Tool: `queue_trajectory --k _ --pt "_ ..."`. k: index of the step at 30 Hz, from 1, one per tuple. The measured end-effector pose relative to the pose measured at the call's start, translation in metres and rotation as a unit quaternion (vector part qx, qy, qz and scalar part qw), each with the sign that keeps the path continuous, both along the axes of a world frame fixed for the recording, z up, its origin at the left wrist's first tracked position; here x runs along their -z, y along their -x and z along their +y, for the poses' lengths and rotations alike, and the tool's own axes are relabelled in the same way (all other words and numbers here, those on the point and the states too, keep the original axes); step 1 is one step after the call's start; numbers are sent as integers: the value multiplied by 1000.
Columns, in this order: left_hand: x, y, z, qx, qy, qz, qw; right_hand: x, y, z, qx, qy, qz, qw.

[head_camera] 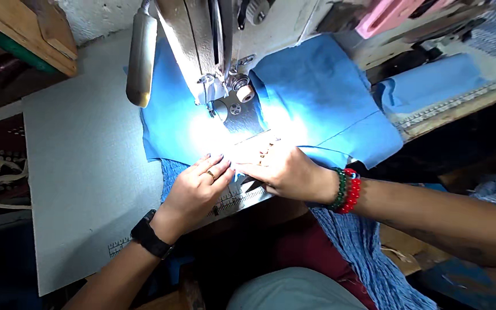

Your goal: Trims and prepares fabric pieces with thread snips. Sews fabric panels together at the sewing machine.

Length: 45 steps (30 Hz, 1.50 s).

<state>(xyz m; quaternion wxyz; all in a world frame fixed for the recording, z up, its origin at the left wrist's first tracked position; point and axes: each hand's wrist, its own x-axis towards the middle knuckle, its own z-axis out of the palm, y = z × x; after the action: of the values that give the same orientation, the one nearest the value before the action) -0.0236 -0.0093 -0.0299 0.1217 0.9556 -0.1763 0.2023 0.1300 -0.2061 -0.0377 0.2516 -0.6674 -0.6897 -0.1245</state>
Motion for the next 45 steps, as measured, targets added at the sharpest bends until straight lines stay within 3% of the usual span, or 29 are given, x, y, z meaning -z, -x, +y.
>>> queue_trajectory --k 9,17,23,35,45 --pt "-6 -33 36 11 6 26 1000 -7 -23 32 30 29 -3 999" --pt "-9 -55 59 -14 -6 39 999 -16 -38 49 75 125 -70 987" --pt "-13 -62 65 -55 -23 41 997 -23 -40 61 139 213 -87 963" --pt "-12 -63 69 -60 -20 35 997 -25 -40 67 172 282 -95 939" --pt "-8 -64 72 -63 14 26 998 -28 -35 56 148 254 -97 951"
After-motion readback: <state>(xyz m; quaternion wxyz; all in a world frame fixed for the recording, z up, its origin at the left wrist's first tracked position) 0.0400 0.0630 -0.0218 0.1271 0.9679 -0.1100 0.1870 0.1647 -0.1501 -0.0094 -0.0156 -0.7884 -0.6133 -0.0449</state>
